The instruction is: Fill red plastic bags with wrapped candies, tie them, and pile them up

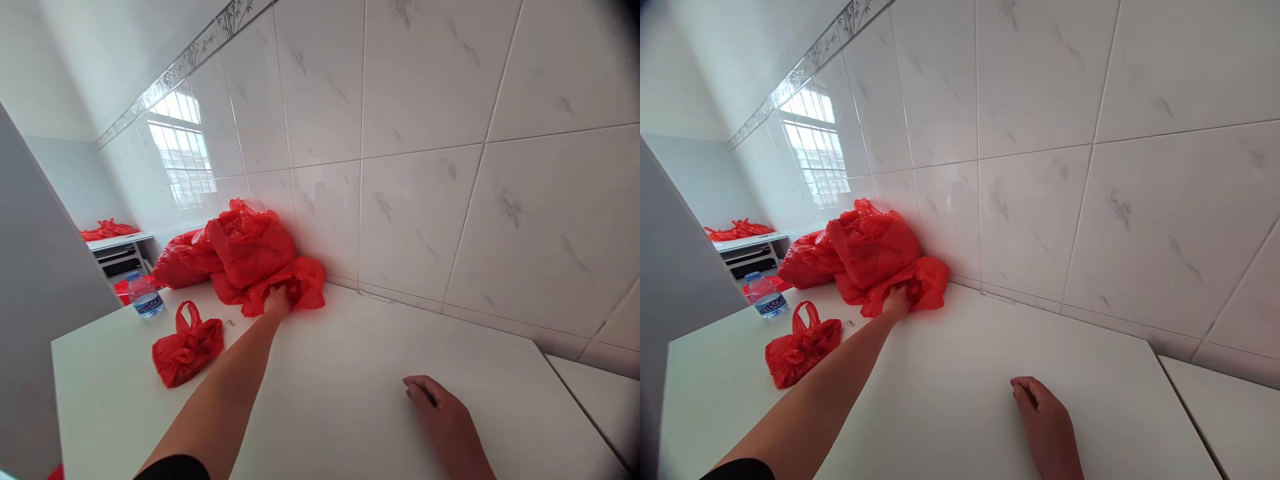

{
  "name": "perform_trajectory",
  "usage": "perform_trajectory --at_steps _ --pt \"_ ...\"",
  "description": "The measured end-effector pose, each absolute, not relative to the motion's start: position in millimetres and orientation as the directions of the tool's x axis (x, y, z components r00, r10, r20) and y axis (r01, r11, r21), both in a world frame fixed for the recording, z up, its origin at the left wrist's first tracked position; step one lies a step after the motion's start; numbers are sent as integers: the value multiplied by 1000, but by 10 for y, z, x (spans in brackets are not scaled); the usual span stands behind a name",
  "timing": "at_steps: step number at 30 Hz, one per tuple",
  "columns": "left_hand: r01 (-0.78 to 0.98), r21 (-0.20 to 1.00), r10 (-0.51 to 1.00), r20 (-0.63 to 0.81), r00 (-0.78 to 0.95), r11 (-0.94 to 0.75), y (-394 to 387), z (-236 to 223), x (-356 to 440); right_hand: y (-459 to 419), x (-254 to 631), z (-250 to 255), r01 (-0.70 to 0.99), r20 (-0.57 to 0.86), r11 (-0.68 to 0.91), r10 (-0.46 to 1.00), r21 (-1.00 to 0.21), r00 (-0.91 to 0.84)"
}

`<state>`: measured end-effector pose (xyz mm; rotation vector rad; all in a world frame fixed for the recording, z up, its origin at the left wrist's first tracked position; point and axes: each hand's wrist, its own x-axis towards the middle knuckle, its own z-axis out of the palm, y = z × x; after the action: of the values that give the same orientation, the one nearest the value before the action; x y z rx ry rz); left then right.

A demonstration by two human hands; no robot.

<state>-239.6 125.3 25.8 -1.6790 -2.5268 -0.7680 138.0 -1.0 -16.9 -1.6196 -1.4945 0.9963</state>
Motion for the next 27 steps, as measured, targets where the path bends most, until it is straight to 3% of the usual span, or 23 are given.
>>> perform_trajectory --at_steps 6,19,27 --pt "898 308 854 322 -408 313 1265 538 -2459 11 1386 -132 469 -158 -152 987 -870 26" --pt "955 285 869 489 -70 -84 1172 941 -2408 16 1427 -189 505 -149 -121 989 -855 -15" --pt "910 343 649 752 -118 -231 1014 1375 -2344 33 1397 -164 513 -138 -119 990 -850 1"
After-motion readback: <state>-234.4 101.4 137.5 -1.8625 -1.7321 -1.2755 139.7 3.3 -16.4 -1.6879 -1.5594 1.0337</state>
